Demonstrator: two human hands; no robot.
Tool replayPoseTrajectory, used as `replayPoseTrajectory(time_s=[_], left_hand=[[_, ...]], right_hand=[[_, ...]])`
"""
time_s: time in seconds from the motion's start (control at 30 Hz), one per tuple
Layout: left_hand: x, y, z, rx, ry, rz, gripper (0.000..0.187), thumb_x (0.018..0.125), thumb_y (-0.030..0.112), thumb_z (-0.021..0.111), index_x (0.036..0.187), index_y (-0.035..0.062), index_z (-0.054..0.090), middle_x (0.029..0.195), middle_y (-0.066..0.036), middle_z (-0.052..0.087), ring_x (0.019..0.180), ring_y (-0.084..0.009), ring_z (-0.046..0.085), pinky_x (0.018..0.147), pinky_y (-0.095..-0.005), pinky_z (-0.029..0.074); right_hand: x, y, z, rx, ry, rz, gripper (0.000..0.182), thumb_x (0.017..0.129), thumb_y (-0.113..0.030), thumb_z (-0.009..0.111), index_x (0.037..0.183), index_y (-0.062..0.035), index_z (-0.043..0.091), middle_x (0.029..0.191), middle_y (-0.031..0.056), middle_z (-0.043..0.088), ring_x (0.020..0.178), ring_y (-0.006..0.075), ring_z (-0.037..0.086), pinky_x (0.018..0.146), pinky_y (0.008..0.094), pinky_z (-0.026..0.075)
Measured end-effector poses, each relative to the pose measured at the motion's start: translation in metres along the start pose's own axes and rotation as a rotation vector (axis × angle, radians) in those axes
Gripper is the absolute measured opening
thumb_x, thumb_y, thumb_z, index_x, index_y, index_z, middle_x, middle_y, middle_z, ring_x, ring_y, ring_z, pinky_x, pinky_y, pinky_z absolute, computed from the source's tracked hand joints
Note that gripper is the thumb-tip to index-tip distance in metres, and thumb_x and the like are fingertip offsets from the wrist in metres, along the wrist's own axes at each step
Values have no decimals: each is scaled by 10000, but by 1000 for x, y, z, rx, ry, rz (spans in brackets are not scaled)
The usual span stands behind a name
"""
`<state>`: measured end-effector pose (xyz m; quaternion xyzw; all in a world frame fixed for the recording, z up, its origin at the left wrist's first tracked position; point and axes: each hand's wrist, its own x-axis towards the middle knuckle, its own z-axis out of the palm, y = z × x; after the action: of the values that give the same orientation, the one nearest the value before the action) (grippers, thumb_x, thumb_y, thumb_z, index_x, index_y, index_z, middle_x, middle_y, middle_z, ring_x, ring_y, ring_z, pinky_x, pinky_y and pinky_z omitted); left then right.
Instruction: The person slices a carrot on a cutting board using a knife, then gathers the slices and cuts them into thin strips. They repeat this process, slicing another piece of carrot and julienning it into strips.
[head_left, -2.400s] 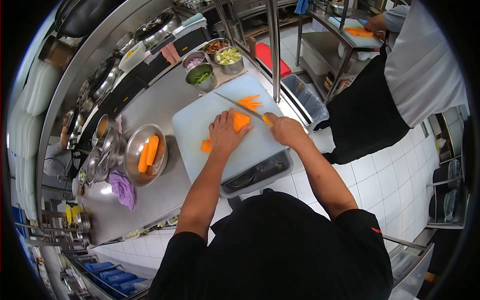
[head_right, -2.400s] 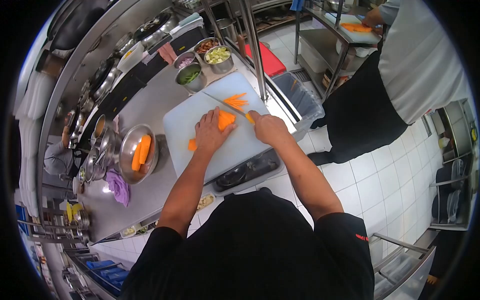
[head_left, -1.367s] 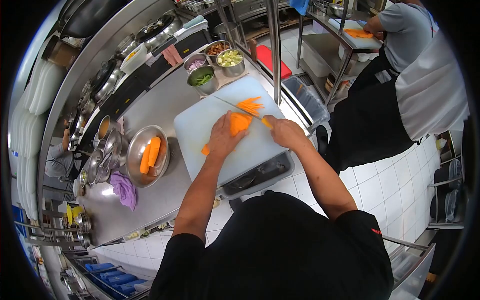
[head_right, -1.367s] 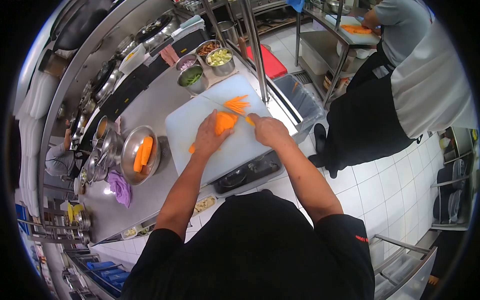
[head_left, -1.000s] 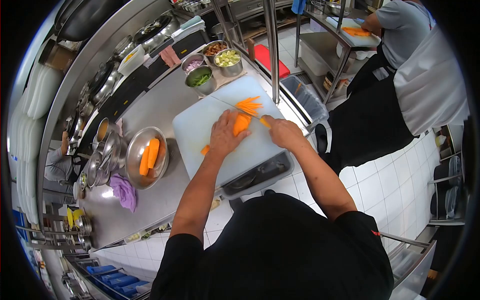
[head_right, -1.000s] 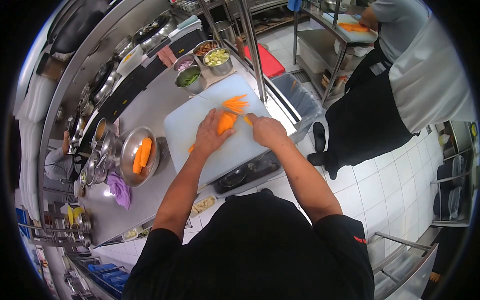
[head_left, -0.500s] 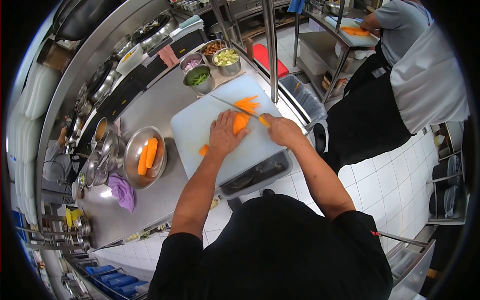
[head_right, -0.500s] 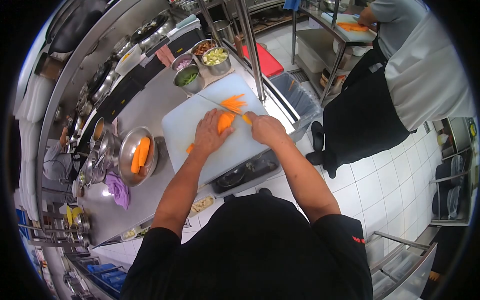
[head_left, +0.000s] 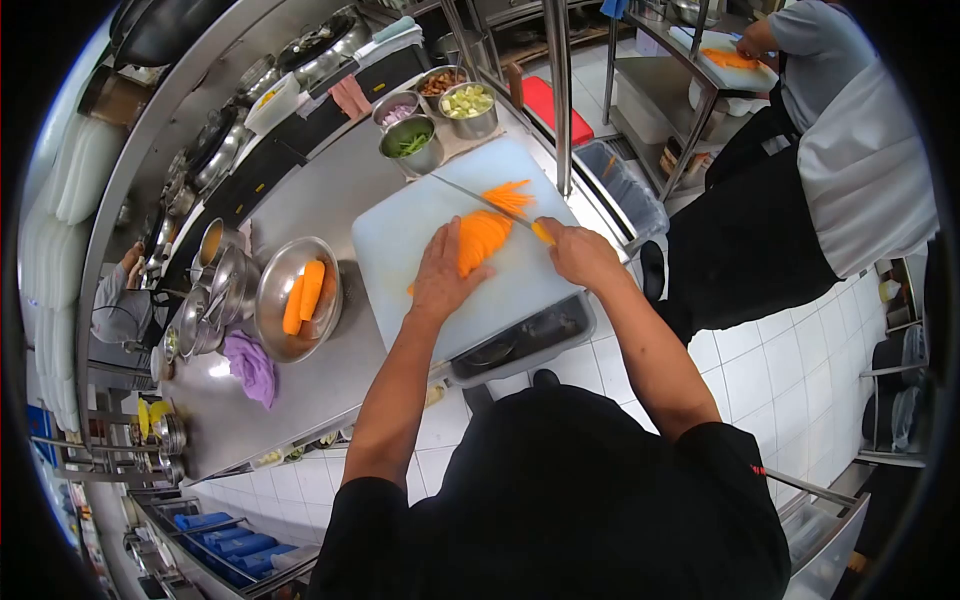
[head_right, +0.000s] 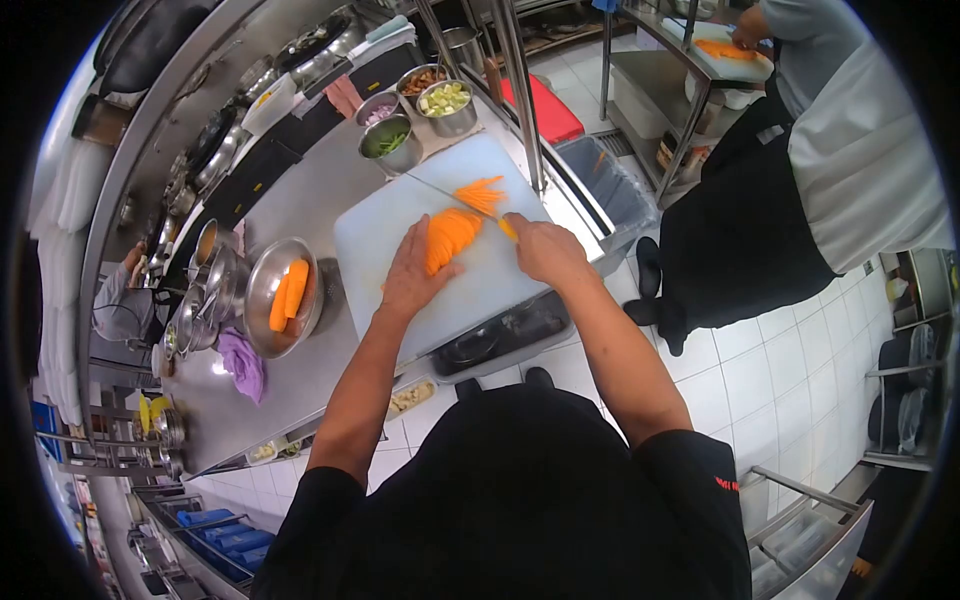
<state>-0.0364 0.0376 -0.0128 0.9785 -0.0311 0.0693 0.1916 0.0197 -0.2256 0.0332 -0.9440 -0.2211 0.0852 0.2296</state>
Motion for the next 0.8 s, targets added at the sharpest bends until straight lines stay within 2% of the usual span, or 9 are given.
replayPoseTrajectory(time_s=[0.17, 0.27, 0.37, 0.47, 0.57, 0.8], left_hand=[[2, -2, -6, -114, -20, -35, 1134, 796, 550, 812, 1628, 98, 186, 1626, -244, 299, 1509, -392, 310, 1218, -458, 343], [-2, 15, -18, -27, -4, -54, 1107, 826, 568, 778, 1628, 94, 180, 1630, -234, 294, 1508, -394, 313, 1219, -461, 337], [2, 6, 0, 43, 133, 52, 1049, 861, 606, 715, 1621, 72, 228, 1580, -262, 379, 1468, -410, 371, 1217, -463, 329], [10, 2, 12, 37, 101, 29, 967, 872, 552, 739, 1591, 63, 315, 1577, -238, 396, 1469, -390, 376, 1214, -449, 334], [13, -4, 19, 124, 94, 52, 880, 882, 560, 720, 1538, 51, 426, 1537, -250, 445, 1422, -390, 430, 1196, -448, 355], [11, 4, 17, 112, 157, 69, 761, 914, 536, 688, 1489, 75, 495, 1501, -256, 470, 1374, -429, 461, 1166, -492, 373]], right_hand=[[1, 3, 5, -4, 23, -10, 515, 910, -108, 537, 1425, -86, 548, 1032, 246, 730, 986, 410, 703, 871, 513, 539], [1, 5, 7, 12, 41, -10, 518, 908, -107, 540, 1425, -84, 551, 1035, 249, 729, 993, 408, 701, 875, 510, 538], [-1, 4, 6, 20, 39, -9, 519, 907, -105, 542, 1425, -82, 554, 1039, 249, 728, 1002, 405, 700, 881, 507, 536], [0, 5, 7, 18, 40, -14, 520, 906, -103, 541, 1426, -82, 555, 1037, 250, 728, 1005, 404, 699, 883, 507, 535], [-1, 7, 10, 5, 45, -28, 524, 906, -100, 539, 1429, -88, 553, 1030, 250, 729, 999, 407, 700, 880, 508, 536], [2, 9, 14, -12, 43, -41, 548, 902, -136, 572, 1445, -84, 512, 1007, 255, 725, 978, 421, 694, 873, 516, 532]])
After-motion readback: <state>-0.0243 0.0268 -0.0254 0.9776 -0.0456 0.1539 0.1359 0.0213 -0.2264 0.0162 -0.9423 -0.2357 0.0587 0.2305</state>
